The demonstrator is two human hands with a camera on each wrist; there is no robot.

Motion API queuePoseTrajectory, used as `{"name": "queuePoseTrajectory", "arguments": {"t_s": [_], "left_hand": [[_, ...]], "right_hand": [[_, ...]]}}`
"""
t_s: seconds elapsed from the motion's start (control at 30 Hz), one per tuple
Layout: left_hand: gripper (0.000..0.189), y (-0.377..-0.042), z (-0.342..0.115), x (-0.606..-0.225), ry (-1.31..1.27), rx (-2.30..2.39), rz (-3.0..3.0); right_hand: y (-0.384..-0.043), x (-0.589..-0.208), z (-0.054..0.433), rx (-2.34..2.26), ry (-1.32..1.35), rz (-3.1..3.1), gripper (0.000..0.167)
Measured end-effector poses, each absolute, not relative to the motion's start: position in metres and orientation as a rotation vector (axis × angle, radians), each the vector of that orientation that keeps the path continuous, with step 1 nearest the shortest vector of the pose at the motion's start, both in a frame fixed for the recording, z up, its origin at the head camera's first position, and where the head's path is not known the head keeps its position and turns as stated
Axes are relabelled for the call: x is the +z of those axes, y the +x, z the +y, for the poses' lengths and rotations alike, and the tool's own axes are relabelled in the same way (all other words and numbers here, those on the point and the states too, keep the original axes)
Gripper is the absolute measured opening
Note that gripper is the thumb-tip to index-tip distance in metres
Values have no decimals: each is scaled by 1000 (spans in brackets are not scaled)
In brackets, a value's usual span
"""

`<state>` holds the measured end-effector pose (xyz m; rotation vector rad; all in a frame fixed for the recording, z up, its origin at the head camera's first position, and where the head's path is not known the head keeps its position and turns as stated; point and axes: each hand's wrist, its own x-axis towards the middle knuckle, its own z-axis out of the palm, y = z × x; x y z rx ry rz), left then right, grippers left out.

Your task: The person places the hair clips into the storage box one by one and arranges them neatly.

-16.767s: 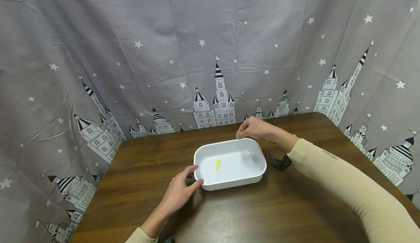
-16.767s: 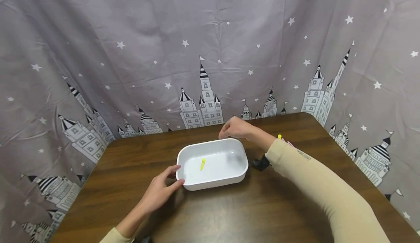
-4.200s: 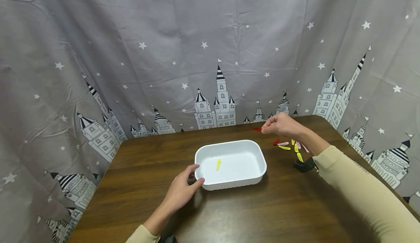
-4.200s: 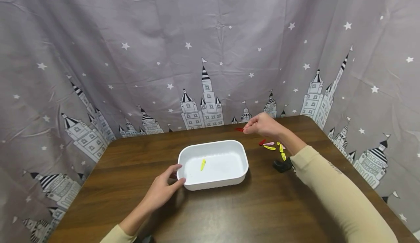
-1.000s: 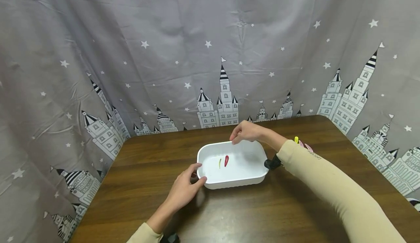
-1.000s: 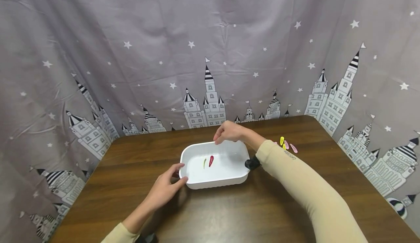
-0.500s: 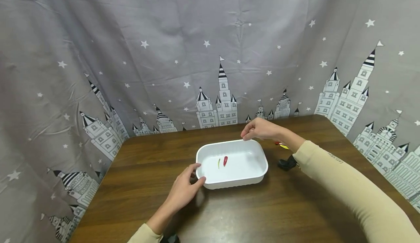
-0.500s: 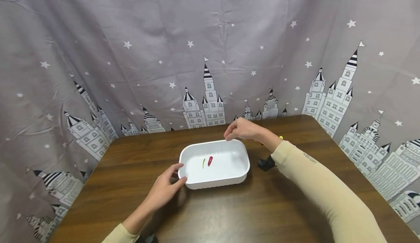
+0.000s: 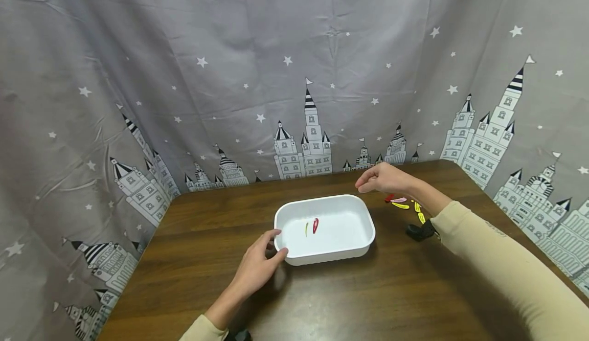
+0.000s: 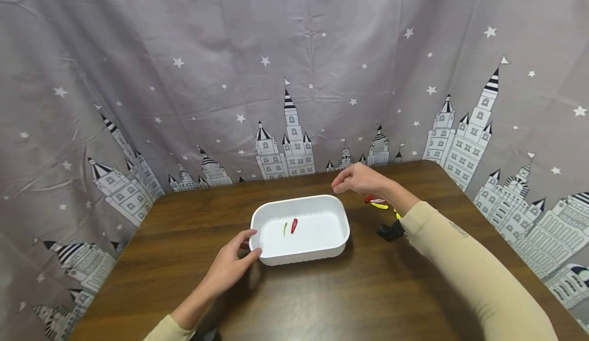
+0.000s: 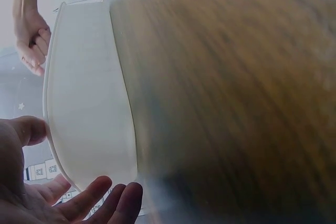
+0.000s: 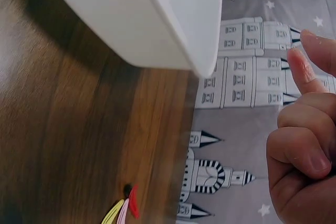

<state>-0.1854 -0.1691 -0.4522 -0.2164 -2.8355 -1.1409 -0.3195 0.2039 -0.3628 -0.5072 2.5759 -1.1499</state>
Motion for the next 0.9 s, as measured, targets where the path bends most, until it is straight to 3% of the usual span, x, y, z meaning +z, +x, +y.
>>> {"name": "queuePoseTrajectory", "arguments": {"t_s": [0.9], "left_hand": [[49, -187, -166, -451, -204, -1135, -2848]], "right_hand": [[-300, -389, 285, -1325, -245, 2545, 43]]}}
